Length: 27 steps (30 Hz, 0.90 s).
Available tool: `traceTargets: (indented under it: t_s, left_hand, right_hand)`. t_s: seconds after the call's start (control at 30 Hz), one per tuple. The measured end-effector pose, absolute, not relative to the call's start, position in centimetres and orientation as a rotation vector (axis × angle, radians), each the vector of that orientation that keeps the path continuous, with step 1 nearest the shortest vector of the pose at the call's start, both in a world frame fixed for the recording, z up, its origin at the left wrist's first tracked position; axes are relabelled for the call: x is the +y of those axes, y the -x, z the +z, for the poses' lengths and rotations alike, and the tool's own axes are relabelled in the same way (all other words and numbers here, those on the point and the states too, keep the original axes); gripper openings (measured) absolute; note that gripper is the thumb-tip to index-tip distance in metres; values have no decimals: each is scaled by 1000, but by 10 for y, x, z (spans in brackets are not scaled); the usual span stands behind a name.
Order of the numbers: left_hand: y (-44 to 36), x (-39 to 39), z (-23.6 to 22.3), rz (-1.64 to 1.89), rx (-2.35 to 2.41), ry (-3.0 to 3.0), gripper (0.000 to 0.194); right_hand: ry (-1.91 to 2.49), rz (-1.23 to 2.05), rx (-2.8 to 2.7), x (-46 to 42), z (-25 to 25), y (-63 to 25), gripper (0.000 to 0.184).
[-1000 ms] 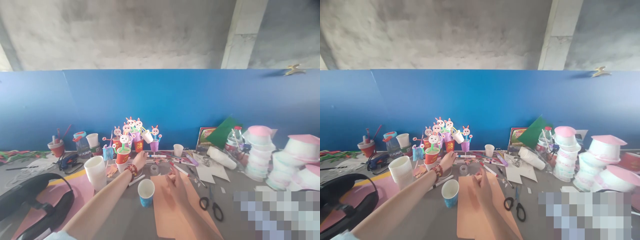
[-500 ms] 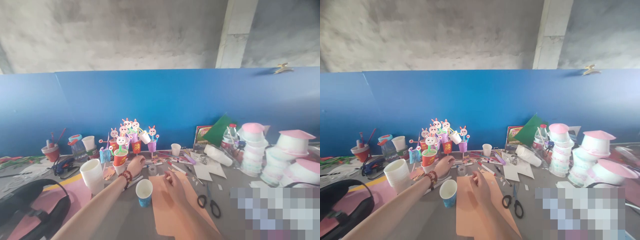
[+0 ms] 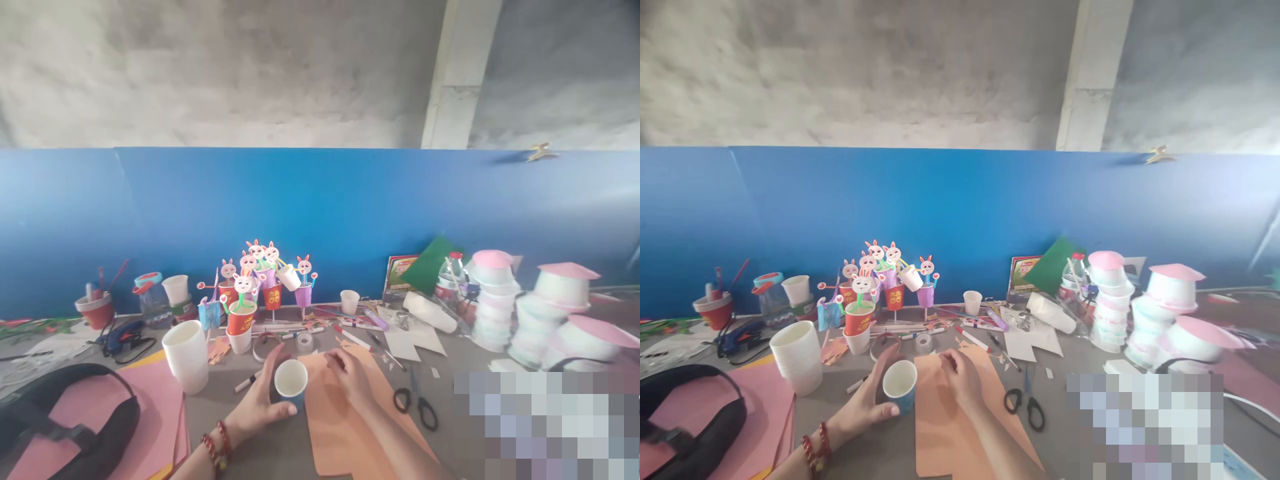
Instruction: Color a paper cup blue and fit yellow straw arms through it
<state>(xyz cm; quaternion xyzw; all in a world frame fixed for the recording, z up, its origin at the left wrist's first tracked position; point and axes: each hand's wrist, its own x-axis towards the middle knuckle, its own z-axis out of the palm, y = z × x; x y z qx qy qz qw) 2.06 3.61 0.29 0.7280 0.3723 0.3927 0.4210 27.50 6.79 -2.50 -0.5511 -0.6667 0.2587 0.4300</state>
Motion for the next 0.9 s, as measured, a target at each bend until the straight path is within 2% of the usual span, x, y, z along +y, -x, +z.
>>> traceTargets:
  t_s: [0.07, 0.27, 0.43, 0.63, 0.77, 0.9]
  left_hand:
    - [-24, 33, -3, 960, 967, -1813, 123]
    - [-27, 31, -2, 970, 1200, -1836, 91]
    - [-21, 37, -22, 1095, 1230, -1769, 76]
    - [-18, 44, -47, 1081, 1161, -1751, 77]
    - [-18, 37, -36, 1010, 1133, -1803, 79]
    - [-19, 29, -17, 971, 1179, -1821, 80]
  right_hand:
    - [1402, 639, -1677, 69, -26, -275, 21]
    - [1459, 603, -1668, 66, -21, -269, 22]
    - [1465, 598, -1654, 62, -14, -266, 22]
    - [1452, 602, -1681, 62, -11, -270, 26]
    - [1466, 598, -1701, 68, -12, -278, 21]
    - [1491, 602, -1730, 78, -13, -286, 26]
